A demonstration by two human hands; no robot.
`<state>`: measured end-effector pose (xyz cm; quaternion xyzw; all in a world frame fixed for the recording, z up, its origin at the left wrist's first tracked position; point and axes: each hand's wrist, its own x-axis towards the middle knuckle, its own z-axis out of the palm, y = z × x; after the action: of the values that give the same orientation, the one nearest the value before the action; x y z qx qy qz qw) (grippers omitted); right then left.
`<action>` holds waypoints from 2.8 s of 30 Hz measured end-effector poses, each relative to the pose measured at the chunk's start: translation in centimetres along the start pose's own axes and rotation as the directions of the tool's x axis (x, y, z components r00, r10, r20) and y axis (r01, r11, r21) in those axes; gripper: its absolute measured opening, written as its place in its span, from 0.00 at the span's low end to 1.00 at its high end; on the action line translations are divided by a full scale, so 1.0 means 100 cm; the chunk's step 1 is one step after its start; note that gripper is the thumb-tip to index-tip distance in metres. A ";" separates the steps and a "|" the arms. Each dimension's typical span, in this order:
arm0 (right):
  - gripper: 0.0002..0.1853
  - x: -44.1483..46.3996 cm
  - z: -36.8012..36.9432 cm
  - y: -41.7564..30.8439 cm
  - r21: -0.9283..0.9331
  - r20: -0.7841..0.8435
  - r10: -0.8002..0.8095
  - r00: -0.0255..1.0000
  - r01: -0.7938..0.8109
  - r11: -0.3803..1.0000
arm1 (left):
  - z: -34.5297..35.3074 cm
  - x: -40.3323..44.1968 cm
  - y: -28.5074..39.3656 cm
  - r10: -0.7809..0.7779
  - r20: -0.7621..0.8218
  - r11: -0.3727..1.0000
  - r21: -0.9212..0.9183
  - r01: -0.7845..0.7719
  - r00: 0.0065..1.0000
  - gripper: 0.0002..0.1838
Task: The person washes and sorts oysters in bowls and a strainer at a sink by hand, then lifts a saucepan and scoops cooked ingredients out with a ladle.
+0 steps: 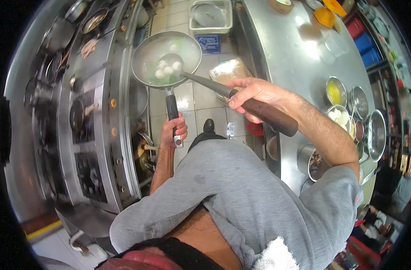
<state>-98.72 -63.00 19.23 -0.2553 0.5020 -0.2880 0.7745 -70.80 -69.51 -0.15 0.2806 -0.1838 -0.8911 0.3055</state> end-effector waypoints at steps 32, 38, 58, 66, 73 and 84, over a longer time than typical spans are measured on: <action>0.13 -0.123 -0.078 -0.014 0.285 -0.809 -0.280 0.518 0.760 0.584 | 0.189 0.246 -0.021 -0.727 0.367 0.684 0.469 0.560 0.580 0.07; 0.04 -0.149 -0.104 -0.007 0.333 -0.787 -0.349 0.508 0.827 0.453 | 0.219 0.269 -0.050 -0.778 0.417 0.628 0.476 0.616 0.471 0.06; 0.08 -0.183 -0.203 -0.039 0.138 -0.883 -0.387 0.266 0.934 0.329 | 0.264 0.311 -0.043 -0.829 0.309 0.550 0.608 0.573 0.467 0.07; 0.07 -0.135 -0.252 -0.041 -0.107 -0.984 -0.174 0.028 0.692 0.714 | 0.252 0.320 -0.030 -0.853 0.294 0.516 0.607 0.605 0.432 0.09; 0.31 -0.095 -0.284 0.015 -0.170 -0.985 -0.172 0.025 0.057 0.984 | 0.246 0.326 -0.020 -0.845 0.303 0.525 0.621 0.582 0.440 0.09; 0.36 -0.124 -0.166 0.006 -0.327 -0.944 -0.321 0.080 -0.365 0.872 | 0.240 0.335 -0.001 -0.831 0.332 0.548 0.632 0.548 0.447 0.08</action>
<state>-118.09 -55.60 20.55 -0.1687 0.9484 -0.2324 0.1340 -107.50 -87.40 5.36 0.0936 -0.3286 -0.9075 -0.2443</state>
